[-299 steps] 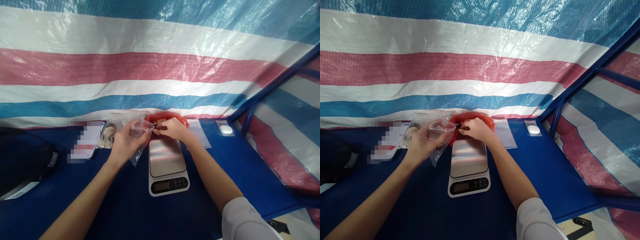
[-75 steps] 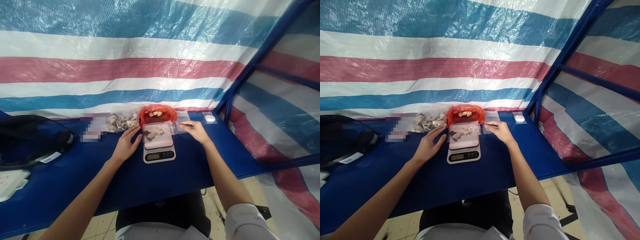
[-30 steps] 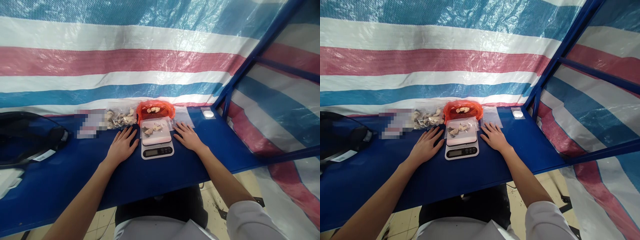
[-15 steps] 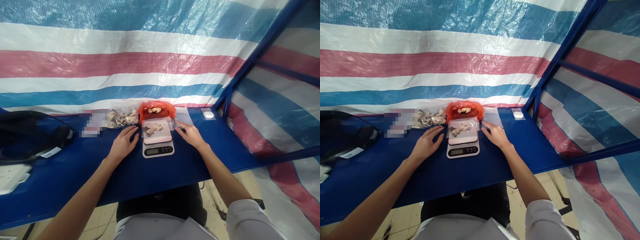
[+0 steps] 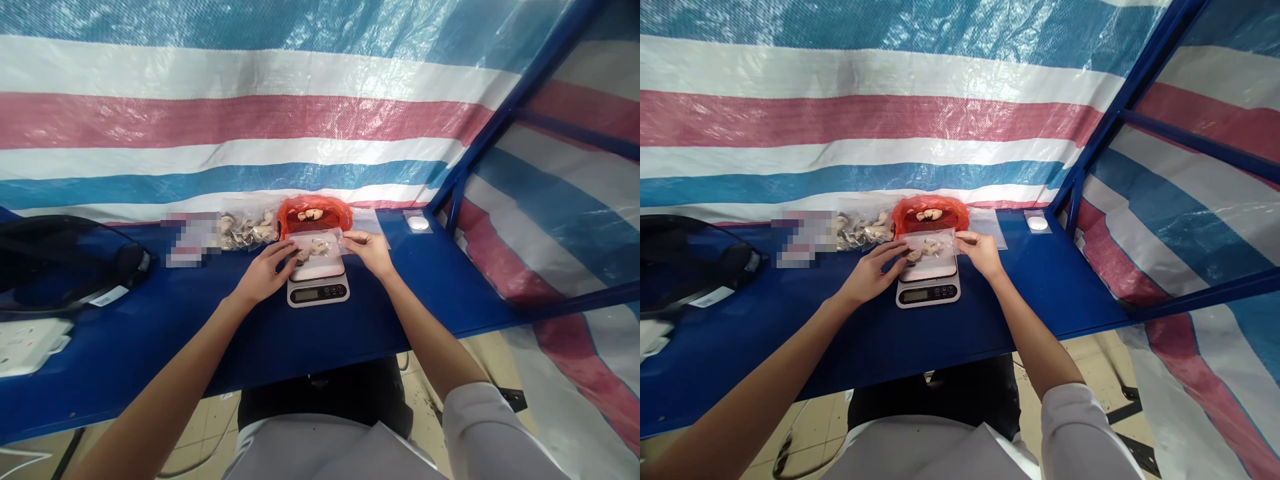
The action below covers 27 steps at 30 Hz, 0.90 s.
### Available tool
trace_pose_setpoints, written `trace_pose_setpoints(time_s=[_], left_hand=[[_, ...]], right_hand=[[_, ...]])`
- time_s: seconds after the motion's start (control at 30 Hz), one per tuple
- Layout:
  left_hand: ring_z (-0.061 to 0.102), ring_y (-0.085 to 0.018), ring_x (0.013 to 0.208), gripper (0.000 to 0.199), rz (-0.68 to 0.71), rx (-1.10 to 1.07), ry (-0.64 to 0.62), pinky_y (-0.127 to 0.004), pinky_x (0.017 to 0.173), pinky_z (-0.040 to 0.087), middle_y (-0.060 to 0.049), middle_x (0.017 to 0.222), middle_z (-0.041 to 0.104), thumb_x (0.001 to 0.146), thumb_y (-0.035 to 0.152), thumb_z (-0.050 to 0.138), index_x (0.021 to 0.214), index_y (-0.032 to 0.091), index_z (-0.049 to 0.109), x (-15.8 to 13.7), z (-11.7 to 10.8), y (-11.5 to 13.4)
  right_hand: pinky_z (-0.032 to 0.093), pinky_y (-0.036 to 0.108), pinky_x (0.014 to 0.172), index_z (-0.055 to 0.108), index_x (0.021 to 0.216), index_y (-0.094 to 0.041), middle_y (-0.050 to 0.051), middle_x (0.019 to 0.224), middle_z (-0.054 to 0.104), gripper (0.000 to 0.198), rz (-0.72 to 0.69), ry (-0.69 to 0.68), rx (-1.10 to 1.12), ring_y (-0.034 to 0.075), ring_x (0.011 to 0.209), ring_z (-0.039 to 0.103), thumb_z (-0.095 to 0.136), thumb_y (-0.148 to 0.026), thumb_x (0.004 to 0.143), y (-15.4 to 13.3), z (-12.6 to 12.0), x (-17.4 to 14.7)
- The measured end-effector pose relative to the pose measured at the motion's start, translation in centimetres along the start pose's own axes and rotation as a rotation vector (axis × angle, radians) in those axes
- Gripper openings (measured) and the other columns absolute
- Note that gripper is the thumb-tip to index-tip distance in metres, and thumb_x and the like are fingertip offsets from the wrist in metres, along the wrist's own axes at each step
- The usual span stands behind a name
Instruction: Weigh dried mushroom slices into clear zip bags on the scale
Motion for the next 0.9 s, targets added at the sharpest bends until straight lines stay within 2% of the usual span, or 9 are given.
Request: trace_pose_setpoints(time_s=[0.23, 0.4, 0.53, 0.63, 0.8, 0.9], left_hand=[[0.061, -0.026, 0.127, 0.048, 0.008, 0.003, -0.007, -0.044, 0.116, 0.044, -0.013, 0.136, 0.065, 0.099, 0.049, 0.044, 0.126, 0.017, 0.068, 0.0, -0.1, 0.1], [0.062, -0.026, 0.125, 0.048, -0.003, -0.008, -0.013, -0.044, 0.115, 0.045, -0.012, 0.134, 0.066, 0.098, 0.049, 0.044, 0.124, 0.018, 0.068, 0.3, -0.2, 0.3], [0.065, -0.026, 0.119, 0.047, -0.041, -0.038, 0.013, -0.041, 0.107, 0.052, -0.012, 0.128, 0.069, 0.096, 0.05, 0.046, 0.12, 0.018, 0.07, 1.0, -0.7, 0.7], [0.067, -0.026, 0.114, 0.045, -0.068, -0.093, 0.051, -0.038, 0.095, 0.057, -0.012, 0.124, 0.071, 0.095, 0.049, 0.048, 0.118, 0.018, 0.07, 2.2, -1.2, 1.1], [0.065, -0.027, 0.118, 0.045, -0.115, -0.224, 0.074, -0.042, 0.108, 0.048, -0.01, 0.125, 0.072, 0.093, 0.049, 0.051, 0.119, 0.017, 0.07, 5.0, -1.8, 1.9], [0.063, -0.028, 0.122, 0.051, -0.176, -0.331, 0.015, -0.042, 0.108, 0.048, -0.01, 0.129, 0.07, 0.091, 0.055, 0.054, 0.122, 0.017, 0.07, 6.7, -2.0, 2.2]], right_hand=[[0.064, 0.038, 0.082, 0.078, 0.088, -0.017, 0.002, 0.087, 0.077, 0.045, 0.071, -0.119, 0.117, 0.022, 0.086, 0.073, 0.09, -0.044, 0.054, -0.6, 0.0, -0.6], [0.064, 0.039, 0.08, 0.078, 0.086, -0.018, 0.003, 0.089, 0.077, 0.044, 0.061, -0.177, 0.087, 0.022, 0.088, 0.072, 0.09, -0.045, 0.054, -1.3, -0.2, -0.5], [0.063, 0.037, 0.075, 0.078, 0.083, -0.018, 0.004, 0.09, 0.077, 0.042, -0.055, -0.199, -0.002, 0.023, 0.086, 0.072, 0.088, -0.048, 0.056, -3.1, -0.4, 0.1], [0.062, 0.037, 0.08, 0.079, 0.084, -0.019, 0.004, 0.09, 0.078, 0.037, -0.162, -0.257, -0.087, 0.022, 0.086, 0.072, 0.085, -0.049, 0.063, -5.4, -0.2, 0.7], [0.059, 0.038, 0.086, 0.081, 0.082, -0.02, 0.003, 0.088, 0.079, 0.027, -0.278, -0.358, -0.189, 0.024, 0.088, 0.074, 0.08, -0.044, 0.07, -8.7, 0.3, 1.8], [0.06, 0.038, 0.085, 0.081, 0.082, -0.021, 0.003, 0.089, 0.079, 0.023, -0.329, -0.423, -0.223, 0.025, 0.088, 0.074, 0.078, -0.042, 0.073, -10.0, 0.8, 2.3]])
Point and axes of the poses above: each hand's wrist, its own x-axis towards the middle knuckle, its own z-axis out of the palm, y = z × x, the point moved 3 cm from there along x, towards the middle knuckle
